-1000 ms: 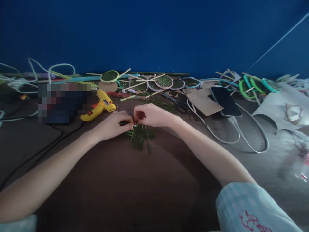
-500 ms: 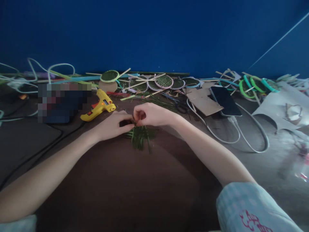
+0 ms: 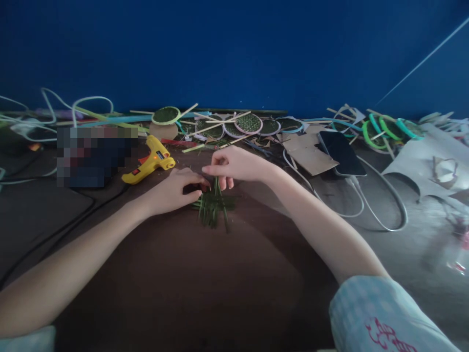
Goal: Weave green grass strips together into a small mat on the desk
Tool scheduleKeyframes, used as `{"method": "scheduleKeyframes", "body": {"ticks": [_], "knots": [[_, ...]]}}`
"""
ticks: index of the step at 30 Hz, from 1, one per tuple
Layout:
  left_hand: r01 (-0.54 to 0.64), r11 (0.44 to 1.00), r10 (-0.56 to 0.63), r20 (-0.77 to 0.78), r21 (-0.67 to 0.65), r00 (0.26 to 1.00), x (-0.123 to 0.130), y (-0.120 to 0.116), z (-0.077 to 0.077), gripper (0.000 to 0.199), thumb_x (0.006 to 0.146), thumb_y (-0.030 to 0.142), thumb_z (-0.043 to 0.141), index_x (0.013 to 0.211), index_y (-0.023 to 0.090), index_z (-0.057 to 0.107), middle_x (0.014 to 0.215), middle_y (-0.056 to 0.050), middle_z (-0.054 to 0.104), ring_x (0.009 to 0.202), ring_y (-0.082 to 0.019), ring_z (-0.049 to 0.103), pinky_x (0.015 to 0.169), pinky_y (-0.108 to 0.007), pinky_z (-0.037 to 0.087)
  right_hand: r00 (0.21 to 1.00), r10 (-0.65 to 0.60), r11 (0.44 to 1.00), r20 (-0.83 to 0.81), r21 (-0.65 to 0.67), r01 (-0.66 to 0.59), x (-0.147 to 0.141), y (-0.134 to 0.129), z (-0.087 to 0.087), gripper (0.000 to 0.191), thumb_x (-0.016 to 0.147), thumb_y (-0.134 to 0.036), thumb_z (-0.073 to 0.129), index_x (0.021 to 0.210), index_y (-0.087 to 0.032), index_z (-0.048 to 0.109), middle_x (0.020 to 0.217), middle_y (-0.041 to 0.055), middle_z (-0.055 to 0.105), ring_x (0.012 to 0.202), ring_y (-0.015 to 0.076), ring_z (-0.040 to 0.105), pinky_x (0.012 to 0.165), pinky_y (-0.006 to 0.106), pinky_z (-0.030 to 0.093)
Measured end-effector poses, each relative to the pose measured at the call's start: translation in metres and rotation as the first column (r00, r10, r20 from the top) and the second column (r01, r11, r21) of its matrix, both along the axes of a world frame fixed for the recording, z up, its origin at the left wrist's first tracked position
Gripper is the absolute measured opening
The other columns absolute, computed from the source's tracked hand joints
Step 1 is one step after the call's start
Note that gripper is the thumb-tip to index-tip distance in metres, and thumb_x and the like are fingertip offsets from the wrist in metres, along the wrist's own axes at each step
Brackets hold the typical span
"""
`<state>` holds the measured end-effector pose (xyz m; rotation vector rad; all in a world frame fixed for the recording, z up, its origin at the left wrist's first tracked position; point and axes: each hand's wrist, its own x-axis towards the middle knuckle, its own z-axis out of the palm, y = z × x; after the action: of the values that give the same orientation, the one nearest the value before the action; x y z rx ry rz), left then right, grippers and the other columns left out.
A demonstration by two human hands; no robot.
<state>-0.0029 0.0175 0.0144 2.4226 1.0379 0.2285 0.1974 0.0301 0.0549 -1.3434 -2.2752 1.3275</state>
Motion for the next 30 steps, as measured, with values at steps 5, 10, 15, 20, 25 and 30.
{"method": "scheduleKeyframes", "body": {"ticks": [5, 10, 15, 20, 25, 30], "knots": [[0.006, 1.0, -0.006, -0.012, 0.011, 1.0, 0.0, 0.0, -0.002, 0.021, 0.079, 0.025, 0.045, 0.094, 0.022, 0.059, 0.092, 0.0, 0.064, 0.09, -0.02, 0.047, 0.085, -0.038, 0.03, 0.98, -0.045, 0.999, 0.195, 0.028, 0.041, 0.004, 0.003, -0.005, 0.035, 0.081, -0.049, 0.048, 0.069, -0.017, 0.049, 0.053, 0.0021, 0.061, 0.044, 0.009, 0.055, 0.052, 0.021, 0.041], [-0.007, 1.0, 0.007, -0.003, 0.011, 1.0, 0.002, -0.003, 0.0, 0.017, 0.078, 0.025, 0.05, 0.094, 0.023, 0.057, 0.088, 0.001, 0.063, 0.089, -0.02, 0.048, 0.086, -0.038, 0.03, 0.94, 0.111, 0.993, 0.323, -0.069, -0.094, 0.005, 0.004, -0.01, 0.029, 0.077, -0.043, 0.053, 0.066, -0.016, 0.052, 0.048, -0.0004, 0.056, 0.041, 0.0085, 0.05, 0.046, 0.021, 0.036], [-0.109, 0.994, 0.11, 0.054, -0.023, 0.992, 0.005, -0.005, 0.0, 0.025, 0.072, 0.023, 0.059, 0.094, 0.02, 0.047, 0.085, 0.0, 0.062, 0.085, -0.018, 0.05, 0.085, -0.037, 0.032, 0.929, 0.124, 0.992, 0.349, -0.041, -0.118, 0.002, 0.004, -0.013, 0.024, 0.073, -0.038, 0.056, 0.064, -0.016, 0.054, 0.044, -0.0026, 0.05, 0.04, 0.0082, 0.047, 0.045, 0.022, 0.033], [-0.08, 0.997, 0.079, 0.025, 0.007, 0.997, 0.005, -0.004, 0.0, 0.015, 0.073, 0.025, 0.06, 0.083, 0.02, 0.05, 0.082, 0.001, 0.057, 0.083, -0.018, 0.049, 0.084, -0.036, 0.032, 0.923, 0.109, 0.993, 0.369, 0.002, -0.118, 0.001, 0.003, -0.016, 0.022, 0.069, -0.037, 0.057, 0.062, -0.016, 0.056, 0.045, -0.0018, 0.051, 0.042, 0.0091, 0.049, 0.046, 0.022, 0.034], [-0.045, 0.999, 0.045, -0.011, 0.031, 0.999, 0.005, -0.004, 0.001, 0.012, 0.075, 0.025, 0.058, 0.087, 0.022, 0.057, 0.083, 0.002, 0.058, 0.086, -0.018, 0.048, 0.084, -0.035, 0.029, 0.925, 0.103, 0.994, 0.365, 0.003, -0.112, 0.002, 0.004, -0.018, 0.022, 0.068, -0.037, 0.058, 0.062, -0.016, 0.057, 0.047, -0.0012, 0.053, 0.043, 0.0097, 0.051, 0.046, 0.022, 0.034], [-0.009, 0.996, 0.015, -0.076, 0.084, 0.997, 0.007, -0.004, -0.001, 0.012, 0.078, 0.029, 0.057, 0.088, 0.022, 0.059, 0.086, 0.001, 0.062, 0.09, -0.021, 0.047, 0.082, -0.036, 0.027, 0.929, 0.106, 0.993, 0.356, 0.008, -0.117, 0.002, 0.005, -0.018, 0.021, 0.068, -0.037, 0.058, 0.062, -0.016, 0.057, 0.046, -0.0015, 0.052, 0.042, 0.0098, 0.05, 0.045, 0.022, 0.034]]}}
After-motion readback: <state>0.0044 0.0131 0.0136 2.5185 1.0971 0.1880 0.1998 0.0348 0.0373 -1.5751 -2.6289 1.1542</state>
